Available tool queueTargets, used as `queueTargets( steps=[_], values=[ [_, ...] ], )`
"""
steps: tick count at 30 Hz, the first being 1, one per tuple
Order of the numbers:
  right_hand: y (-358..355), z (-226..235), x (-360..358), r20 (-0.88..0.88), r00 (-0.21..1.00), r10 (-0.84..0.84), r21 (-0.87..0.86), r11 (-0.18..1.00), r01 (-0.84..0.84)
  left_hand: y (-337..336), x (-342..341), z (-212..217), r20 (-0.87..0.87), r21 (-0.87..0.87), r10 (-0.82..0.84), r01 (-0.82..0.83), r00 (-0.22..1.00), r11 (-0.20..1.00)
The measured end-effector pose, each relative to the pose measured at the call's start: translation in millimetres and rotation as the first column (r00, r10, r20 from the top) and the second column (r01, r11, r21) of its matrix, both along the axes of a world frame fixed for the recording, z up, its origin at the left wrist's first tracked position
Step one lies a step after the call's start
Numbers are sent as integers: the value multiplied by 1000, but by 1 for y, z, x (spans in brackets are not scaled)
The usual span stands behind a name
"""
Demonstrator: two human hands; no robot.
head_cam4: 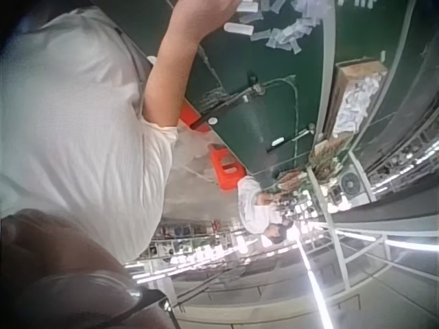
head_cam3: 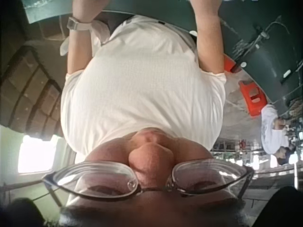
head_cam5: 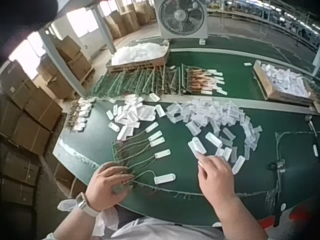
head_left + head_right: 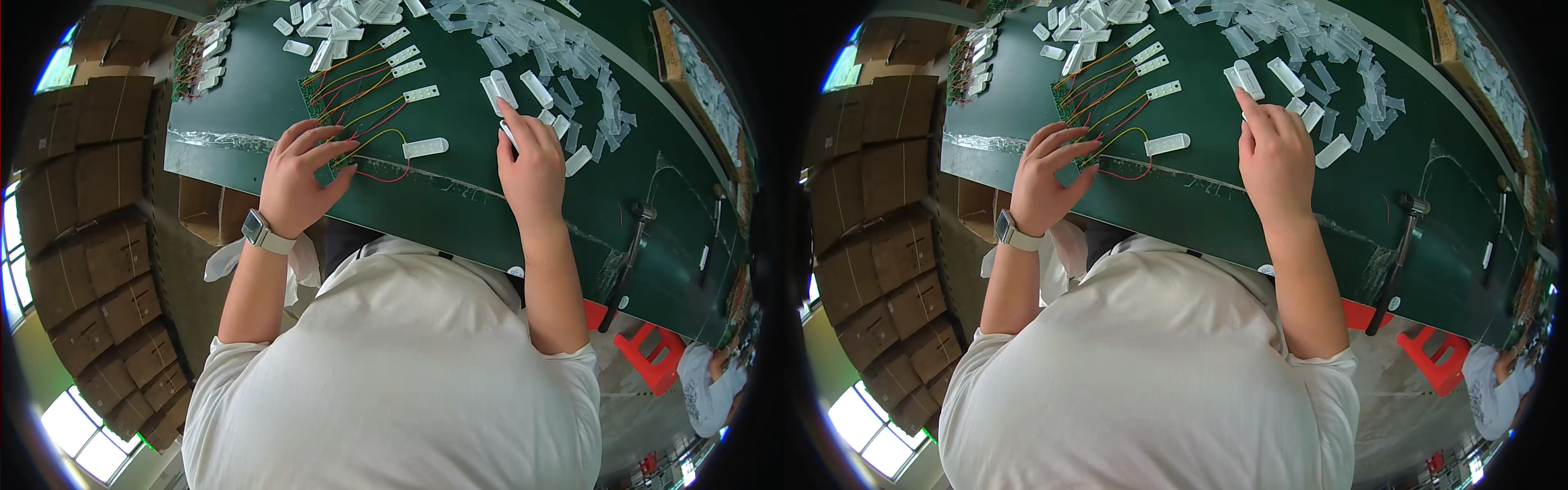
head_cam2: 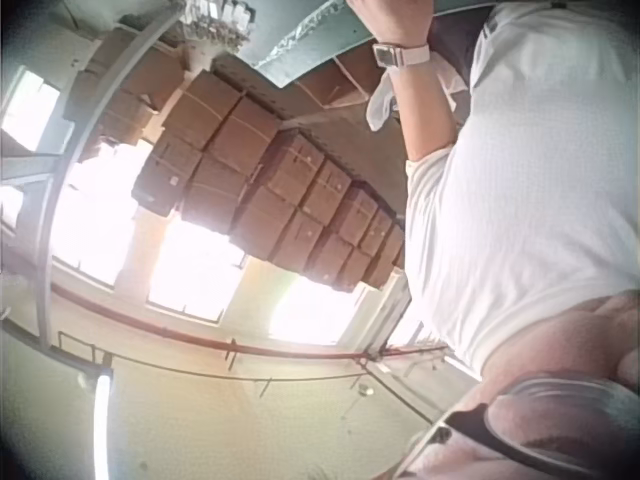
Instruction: The person assembles LED light modules by inserting LED circuit boards into plastic casings, fitting plastic covers over them, and tapping the covers with a small mallet to secure them.
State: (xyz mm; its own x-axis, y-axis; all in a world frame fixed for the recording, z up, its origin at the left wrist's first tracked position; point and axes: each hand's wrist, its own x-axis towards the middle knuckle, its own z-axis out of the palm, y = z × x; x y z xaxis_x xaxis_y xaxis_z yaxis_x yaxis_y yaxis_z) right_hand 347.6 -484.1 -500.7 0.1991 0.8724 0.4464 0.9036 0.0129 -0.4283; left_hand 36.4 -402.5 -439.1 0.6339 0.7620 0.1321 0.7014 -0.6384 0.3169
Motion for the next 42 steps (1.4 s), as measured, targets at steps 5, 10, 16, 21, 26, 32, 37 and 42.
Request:
queueTargets(
  steps=[5, 10, 16, 21, 26, 32, 37, 42],
  values=[
    [-9, -4, 5, -73, 991, 115, 6, 993, -115, 27, 63, -15, 82, -23, 83, -81, 993, 996],
    [-24, 1, 14, -39, 970, 239, 31, 971, -238, 50, 82, -34, -6, -12, 129, -129, 992, 992],
    [-44, -1, 21, -105, 991, 77, -9, 997, -78, 52, 81, -47, 2, 163, 89, -88, 996, 983],
    [-45, 5, 23, -122, 992, 34, -46, 998, -40, 54, 84, -38, 73, 142, 111, -120, 991, 983],
    [-23, 13, 19, -74, 995, 73, -103, 991, -81, 60, 74, -33, 305, -326, 160, -55, 939, 944],
    [18, 3, 4, -104, 985, 140, -96, 984, -150, 63, 77, -32, 382, -492, 138, 75, 914, 867],
    [31, 3, 8, -116, 965, 233, -82, 966, -243, 61, 91, -38, 419, -469, 42, 177, 907, 865],
    [31, -1, 10, -67, 957, 282, -100, 953, -287, 65, 100, -55, 388, -237, -154, 260, 909, 936]
  ],
)
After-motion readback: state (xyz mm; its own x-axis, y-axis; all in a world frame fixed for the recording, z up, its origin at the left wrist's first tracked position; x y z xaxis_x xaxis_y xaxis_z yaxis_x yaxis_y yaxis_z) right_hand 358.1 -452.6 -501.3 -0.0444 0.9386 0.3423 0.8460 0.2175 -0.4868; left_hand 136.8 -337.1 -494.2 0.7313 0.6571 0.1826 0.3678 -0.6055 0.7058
